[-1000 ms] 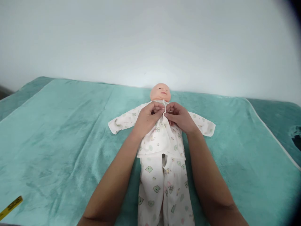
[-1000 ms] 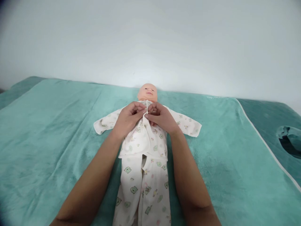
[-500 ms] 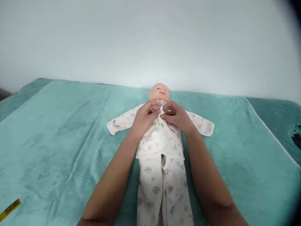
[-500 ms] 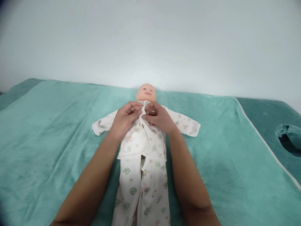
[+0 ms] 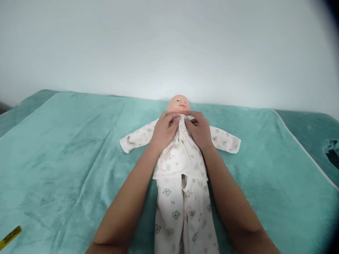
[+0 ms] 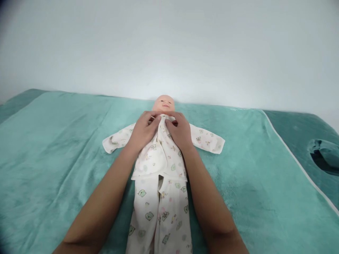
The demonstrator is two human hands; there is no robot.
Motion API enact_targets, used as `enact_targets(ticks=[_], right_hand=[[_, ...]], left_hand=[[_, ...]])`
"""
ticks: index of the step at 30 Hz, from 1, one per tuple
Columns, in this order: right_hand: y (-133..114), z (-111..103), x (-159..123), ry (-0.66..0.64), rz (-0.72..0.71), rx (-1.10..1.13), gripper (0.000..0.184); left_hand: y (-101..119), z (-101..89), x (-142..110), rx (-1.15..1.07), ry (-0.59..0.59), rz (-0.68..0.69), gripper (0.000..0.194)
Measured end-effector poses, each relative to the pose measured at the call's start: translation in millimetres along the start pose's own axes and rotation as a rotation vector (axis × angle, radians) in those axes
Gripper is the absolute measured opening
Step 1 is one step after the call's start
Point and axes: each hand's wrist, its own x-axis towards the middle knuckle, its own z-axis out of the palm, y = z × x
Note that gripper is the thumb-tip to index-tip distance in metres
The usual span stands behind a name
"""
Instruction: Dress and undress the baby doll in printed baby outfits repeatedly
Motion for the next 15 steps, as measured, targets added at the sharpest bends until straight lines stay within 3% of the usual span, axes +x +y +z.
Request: enact_targets(ticks=[4,9,15], right_hand=[[4,-1,2,-0.085,0.073,0.004,0.029],[11,1,5,-0.086,0.165,0.065,0.031],[11,3,9,-0.067,0.143,0.075,0.029]], left_hand=[[-2,2.0,12,0.029,-0.033,-0.070,0.031],[-13,6.8,15,0.068,-0.053,-0.118,0.022],[-14,7.5,13,0.036,-0.018,-0.095,0.017]])
